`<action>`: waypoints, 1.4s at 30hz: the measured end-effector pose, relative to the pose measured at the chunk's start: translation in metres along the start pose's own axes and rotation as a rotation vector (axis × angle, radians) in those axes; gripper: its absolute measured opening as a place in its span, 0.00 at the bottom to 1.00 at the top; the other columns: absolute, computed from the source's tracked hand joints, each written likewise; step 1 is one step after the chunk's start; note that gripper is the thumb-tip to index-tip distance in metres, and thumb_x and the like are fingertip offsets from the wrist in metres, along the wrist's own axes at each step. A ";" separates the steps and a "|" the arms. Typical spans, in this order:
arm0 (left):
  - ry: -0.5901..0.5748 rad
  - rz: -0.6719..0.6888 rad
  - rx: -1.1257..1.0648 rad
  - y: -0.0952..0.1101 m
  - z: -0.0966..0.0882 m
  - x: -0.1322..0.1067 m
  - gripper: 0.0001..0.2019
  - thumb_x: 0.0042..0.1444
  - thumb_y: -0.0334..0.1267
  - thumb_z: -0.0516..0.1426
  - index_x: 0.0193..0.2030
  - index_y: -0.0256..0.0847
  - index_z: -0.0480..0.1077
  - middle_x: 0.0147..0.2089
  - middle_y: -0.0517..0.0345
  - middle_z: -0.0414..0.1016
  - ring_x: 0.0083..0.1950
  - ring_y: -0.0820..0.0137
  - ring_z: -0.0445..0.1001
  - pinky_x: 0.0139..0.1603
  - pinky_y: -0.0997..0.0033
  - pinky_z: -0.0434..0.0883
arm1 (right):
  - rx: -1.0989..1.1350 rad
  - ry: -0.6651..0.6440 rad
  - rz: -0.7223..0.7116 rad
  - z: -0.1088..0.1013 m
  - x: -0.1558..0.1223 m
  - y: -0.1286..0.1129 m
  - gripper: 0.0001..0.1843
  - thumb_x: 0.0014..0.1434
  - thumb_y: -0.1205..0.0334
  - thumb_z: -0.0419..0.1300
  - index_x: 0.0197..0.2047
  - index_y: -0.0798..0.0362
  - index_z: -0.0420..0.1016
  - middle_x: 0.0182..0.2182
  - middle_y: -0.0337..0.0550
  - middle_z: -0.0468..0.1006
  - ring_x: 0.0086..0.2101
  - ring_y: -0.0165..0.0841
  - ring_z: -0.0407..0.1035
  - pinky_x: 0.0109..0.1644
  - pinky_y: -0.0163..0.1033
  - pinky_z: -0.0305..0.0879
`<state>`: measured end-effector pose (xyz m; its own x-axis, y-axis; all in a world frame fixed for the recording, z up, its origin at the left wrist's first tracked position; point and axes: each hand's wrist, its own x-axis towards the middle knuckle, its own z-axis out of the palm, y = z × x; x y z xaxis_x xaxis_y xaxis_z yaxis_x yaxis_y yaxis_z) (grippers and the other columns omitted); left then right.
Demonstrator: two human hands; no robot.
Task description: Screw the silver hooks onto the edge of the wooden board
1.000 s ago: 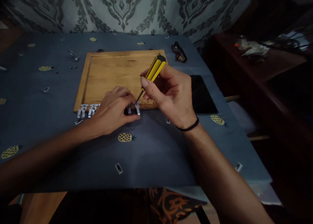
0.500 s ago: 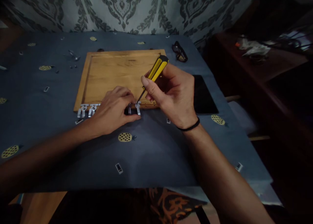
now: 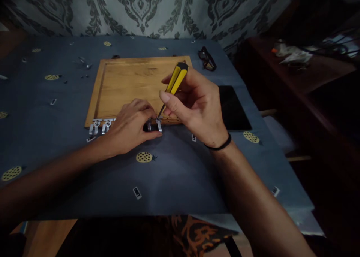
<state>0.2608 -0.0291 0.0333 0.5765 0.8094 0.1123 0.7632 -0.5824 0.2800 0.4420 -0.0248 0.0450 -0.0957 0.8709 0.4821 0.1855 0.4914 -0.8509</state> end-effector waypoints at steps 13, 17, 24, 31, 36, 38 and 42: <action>0.008 0.002 0.007 -0.001 0.002 -0.001 0.15 0.59 0.45 0.68 0.46 0.37 0.75 0.51 0.48 0.76 0.57 0.53 0.69 0.53 0.55 0.67 | -0.005 0.167 -0.057 0.012 -0.006 0.000 0.17 0.49 0.49 0.77 0.29 0.48 0.76 0.27 0.35 0.78 0.18 0.25 0.68 0.17 0.34 0.68; -0.001 -0.002 0.009 0.000 0.000 -0.001 0.16 0.59 0.46 0.68 0.46 0.37 0.75 0.52 0.47 0.75 0.57 0.53 0.69 0.54 0.55 0.67 | -0.033 0.248 -0.103 0.018 -0.009 -0.001 0.17 0.52 0.47 0.75 0.30 0.47 0.74 0.26 0.34 0.74 0.18 0.25 0.66 0.17 0.34 0.65; -0.021 -0.010 -0.014 0.001 -0.001 -0.001 0.15 0.59 0.45 0.68 0.46 0.37 0.76 0.51 0.48 0.76 0.57 0.54 0.70 0.54 0.55 0.66 | -0.083 0.317 -0.098 0.016 -0.008 -0.006 0.18 0.54 0.42 0.72 0.30 0.44 0.72 0.26 0.36 0.74 0.19 0.29 0.66 0.18 0.38 0.66; 0.004 -0.009 -0.004 -0.001 0.002 0.000 0.16 0.58 0.46 0.68 0.46 0.37 0.76 0.52 0.47 0.76 0.56 0.53 0.69 0.53 0.55 0.66 | 0.019 0.236 -0.086 0.017 -0.005 0.001 0.21 0.49 0.43 0.75 0.30 0.46 0.73 0.25 0.34 0.73 0.18 0.27 0.67 0.19 0.36 0.70; -0.007 -0.004 -0.005 -0.001 0.002 0.000 0.17 0.59 0.46 0.67 0.47 0.36 0.76 0.52 0.47 0.75 0.58 0.52 0.69 0.54 0.54 0.66 | 0.016 0.225 -0.092 0.017 -0.005 0.001 0.23 0.48 0.40 0.75 0.30 0.47 0.72 0.25 0.35 0.71 0.18 0.27 0.66 0.18 0.36 0.69; -0.006 -0.003 0.000 -0.001 0.002 0.000 0.16 0.59 0.46 0.68 0.47 0.37 0.76 0.52 0.47 0.75 0.57 0.52 0.69 0.53 0.54 0.67 | -0.040 0.209 -0.066 0.016 -0.005 0.002 0.24 0.50 0.37 0.72 0.31 0.47 0.71 0.26 0.37 0.71 0.19 0.28 0.67 0.20 0.37 0.71; -0.010 -0.006 0.002 0.000 0.001 0.000 0.16 0.58 0.45 0.68 0.47 0.37 0.76 0.52 0.47 0.76 0.56 0.53 0.70 0.52 0.55 0.66 | -0.103 0.184 -0.051 0.013 -0.006 0.002 0.25 0.51 0.35 0.70 0.32 0.47 0.71 0.27 0.38 0.72 0.22 0.30 0.69 0.22 0.39 0.72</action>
<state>0.2606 -0.0292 0.0324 0.5750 0.8118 0.1015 0.7669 -0.5781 0.2787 0.4298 -0.0288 0.0376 0.0710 0.8242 0.5619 0.2848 0.5231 -0.8033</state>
